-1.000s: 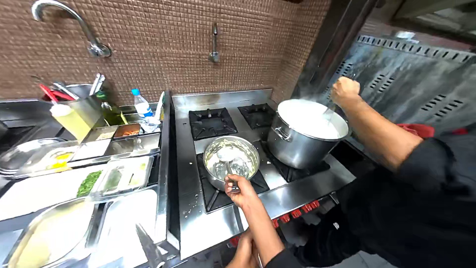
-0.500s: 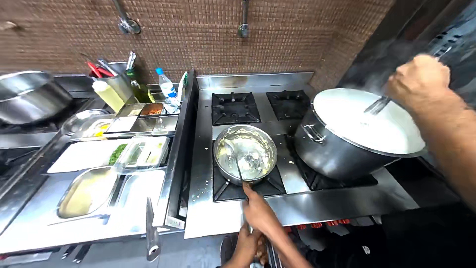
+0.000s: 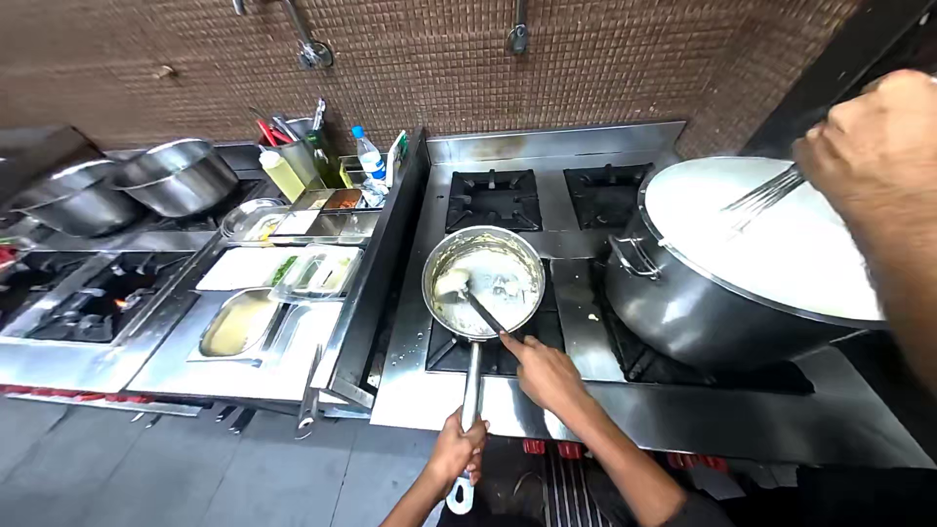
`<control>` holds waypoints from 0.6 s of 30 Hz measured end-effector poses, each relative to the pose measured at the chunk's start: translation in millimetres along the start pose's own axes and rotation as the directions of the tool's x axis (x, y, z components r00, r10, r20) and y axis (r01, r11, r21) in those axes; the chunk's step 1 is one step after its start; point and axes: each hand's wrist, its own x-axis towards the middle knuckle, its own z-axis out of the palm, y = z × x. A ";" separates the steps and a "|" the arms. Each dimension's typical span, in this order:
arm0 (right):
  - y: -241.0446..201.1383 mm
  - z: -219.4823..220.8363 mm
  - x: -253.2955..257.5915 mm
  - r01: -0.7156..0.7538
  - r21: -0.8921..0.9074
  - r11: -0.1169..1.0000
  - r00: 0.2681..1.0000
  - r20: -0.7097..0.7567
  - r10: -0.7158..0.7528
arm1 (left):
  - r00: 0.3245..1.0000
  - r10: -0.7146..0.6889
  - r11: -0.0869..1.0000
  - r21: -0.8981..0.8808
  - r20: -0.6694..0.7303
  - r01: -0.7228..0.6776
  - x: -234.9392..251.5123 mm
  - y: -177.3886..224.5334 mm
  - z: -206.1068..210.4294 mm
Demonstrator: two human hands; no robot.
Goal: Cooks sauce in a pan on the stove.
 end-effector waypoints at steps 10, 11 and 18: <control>44.2 -10.8 -23.3 -0.103 0.055 0.993 0.976 -0.186 0.111 | 0.985 0.132 0.988 0.096 -0.115 -0.122 22.2 -37.7 10.5; 42.4 -7.9 -17.4 -0.108 0.053 0.993 0.973 -0.198 0.116 | 0.979 0.151 0.978 0.166 -0.136 -0.128 28.4 -39.2 9.1; 78.5 44.8 -69.3 -0.088 0.156 0.984 0.991 -0.083 0.102 | 0.977 0.104 0.913 0.407 -0.185 -0.020 44.0 -22.3 -10.6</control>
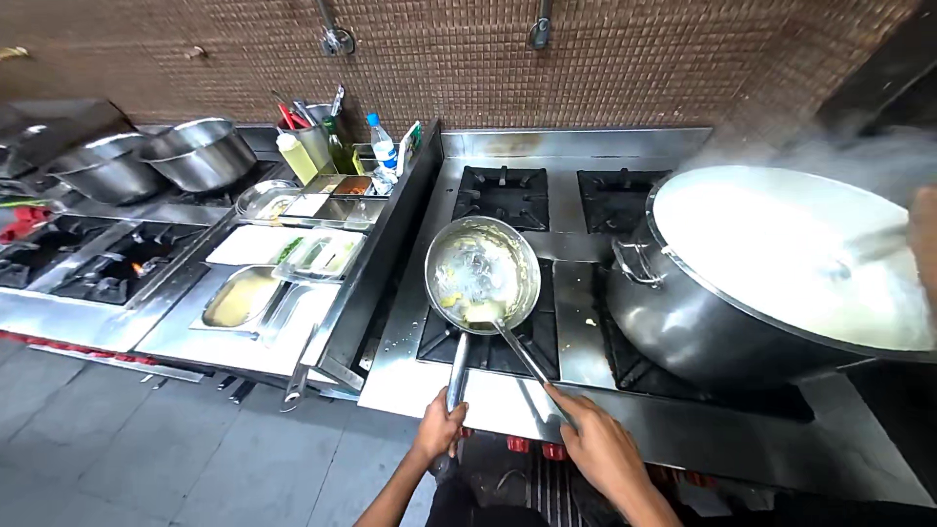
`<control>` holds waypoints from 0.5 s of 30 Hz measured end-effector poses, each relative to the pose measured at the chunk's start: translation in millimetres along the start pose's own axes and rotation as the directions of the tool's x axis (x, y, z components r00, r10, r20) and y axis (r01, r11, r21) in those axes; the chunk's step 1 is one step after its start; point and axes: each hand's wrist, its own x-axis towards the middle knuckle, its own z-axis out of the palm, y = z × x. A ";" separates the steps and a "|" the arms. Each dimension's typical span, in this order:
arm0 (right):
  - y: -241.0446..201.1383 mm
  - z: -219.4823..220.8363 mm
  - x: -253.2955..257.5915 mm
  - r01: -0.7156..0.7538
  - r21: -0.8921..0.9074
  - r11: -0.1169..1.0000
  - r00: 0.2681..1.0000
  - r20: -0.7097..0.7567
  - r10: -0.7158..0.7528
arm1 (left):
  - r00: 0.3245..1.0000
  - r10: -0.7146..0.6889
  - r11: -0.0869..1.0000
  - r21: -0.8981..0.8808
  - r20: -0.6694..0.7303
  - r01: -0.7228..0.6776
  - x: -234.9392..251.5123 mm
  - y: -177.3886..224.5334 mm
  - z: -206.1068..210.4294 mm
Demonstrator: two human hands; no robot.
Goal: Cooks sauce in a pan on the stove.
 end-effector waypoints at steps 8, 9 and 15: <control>10.0 -5.1 41.1 0.073 0.377 0.923 0.986 -0.169 -0.009 | 0.999 0.044 0.979 -0.201 0.016 -0.040 -9.1 -3.7 5.8; 13.8 -1.1 38.6 0.096 0.403 0.910 0.983 -0.182 -0.023 | 0.998 0.056 0.972 -0.228 0.017 -0.051 -13.4 -4.0 7.4; 30.6 20.8 -1.6 0.229 0.460 0.858 0.956 -0.271 -0.110 | 0.992 0.124 0.950 -0.288 -0.006 -0.120 -57.1 -36.2 16.3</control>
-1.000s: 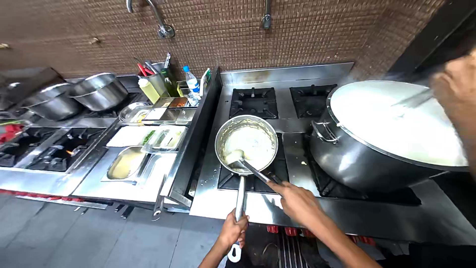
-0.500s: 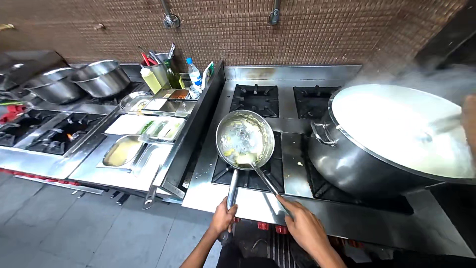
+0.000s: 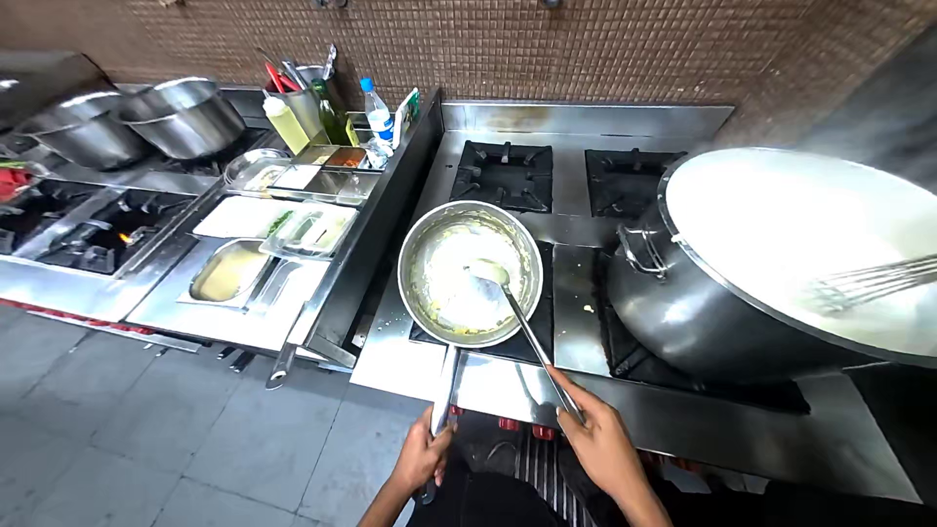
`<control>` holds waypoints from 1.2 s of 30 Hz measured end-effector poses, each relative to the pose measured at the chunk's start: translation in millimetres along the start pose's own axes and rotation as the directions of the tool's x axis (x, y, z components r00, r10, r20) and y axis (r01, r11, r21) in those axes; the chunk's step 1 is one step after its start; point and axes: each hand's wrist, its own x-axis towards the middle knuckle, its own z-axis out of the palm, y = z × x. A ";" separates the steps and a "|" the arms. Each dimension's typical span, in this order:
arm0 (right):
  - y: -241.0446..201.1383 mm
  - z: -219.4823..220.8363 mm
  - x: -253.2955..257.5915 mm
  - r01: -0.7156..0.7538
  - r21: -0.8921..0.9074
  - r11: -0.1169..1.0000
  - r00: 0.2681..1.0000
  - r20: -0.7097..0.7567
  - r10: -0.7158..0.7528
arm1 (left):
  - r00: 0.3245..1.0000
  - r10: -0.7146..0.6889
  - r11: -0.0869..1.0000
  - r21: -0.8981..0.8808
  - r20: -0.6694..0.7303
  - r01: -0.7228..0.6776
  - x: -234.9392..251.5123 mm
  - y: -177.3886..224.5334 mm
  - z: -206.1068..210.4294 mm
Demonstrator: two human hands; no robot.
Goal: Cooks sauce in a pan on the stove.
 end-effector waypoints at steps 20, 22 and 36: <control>-5.3 16.3 -35.9 0.270 -0.467 0.842 0.954 0.014 -0.298 | 0.987 -0.019 0.980 0.190 -0.161 0.050 -19.8 -36.9 -13.1; -11.6 27.1 -2.9 0.304 -0.478 0.824 0.929 -0.043 -0.367 | 0.985 -0.018 0.980 0.194 -0.171 0.051 -21.1 -35.2 -12.7; -69.5 46.3 -40.3 -0.148 -0.281 0.948 0.962 0.181 0.204 | 0.967 -0.049 0.909 0.389 -0.250 0.147 -27.4 -21.9 8.3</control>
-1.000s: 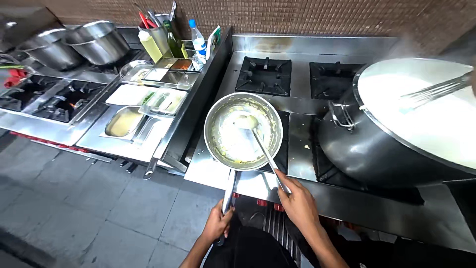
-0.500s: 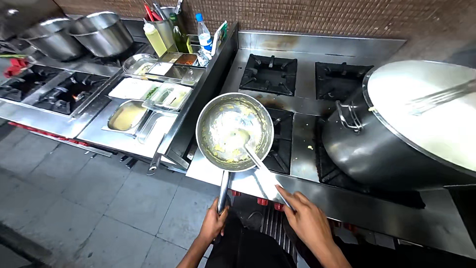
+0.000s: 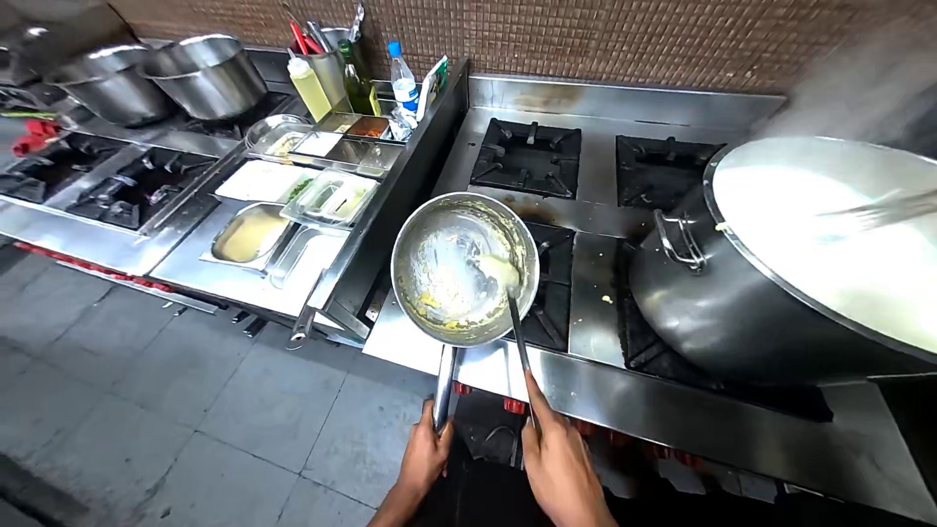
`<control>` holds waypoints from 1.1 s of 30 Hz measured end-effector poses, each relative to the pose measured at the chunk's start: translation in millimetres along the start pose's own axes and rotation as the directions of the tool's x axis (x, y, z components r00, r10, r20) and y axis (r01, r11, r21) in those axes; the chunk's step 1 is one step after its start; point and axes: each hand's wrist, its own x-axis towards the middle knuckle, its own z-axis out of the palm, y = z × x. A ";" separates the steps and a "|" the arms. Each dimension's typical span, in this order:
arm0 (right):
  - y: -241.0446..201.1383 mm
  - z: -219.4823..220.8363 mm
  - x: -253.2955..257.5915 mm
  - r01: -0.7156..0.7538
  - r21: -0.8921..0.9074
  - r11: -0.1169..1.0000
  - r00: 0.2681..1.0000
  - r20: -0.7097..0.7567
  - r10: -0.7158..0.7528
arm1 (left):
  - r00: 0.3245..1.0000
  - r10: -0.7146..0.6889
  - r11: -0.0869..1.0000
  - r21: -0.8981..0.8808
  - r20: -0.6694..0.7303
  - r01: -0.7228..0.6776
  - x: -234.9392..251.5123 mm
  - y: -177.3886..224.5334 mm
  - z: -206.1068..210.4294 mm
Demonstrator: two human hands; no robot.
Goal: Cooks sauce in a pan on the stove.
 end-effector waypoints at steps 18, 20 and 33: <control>-23.1 68.5 -31.5 0.128 -0.001 0.992 0.975 -0.180 -0.127 | 0.995 0.036 0.997 0.064 0.093 -0.042 21.4 -21.4 -20.8; -41.7 69.5 -3.3 0.090 -0.021 0.996 0.968 -0.233 -0.093 | 0.994 0.035 0.996 0.075 0.105 -0.043 25.3 -28.6 -22.4; -99.0 66.8 -28.2 -0.196 0.980 -0.035 0.980 0.195 -0.030 | 0.986 0.036 0.985 0.159 0.163 -0.062 21.9 -11.1 -48.0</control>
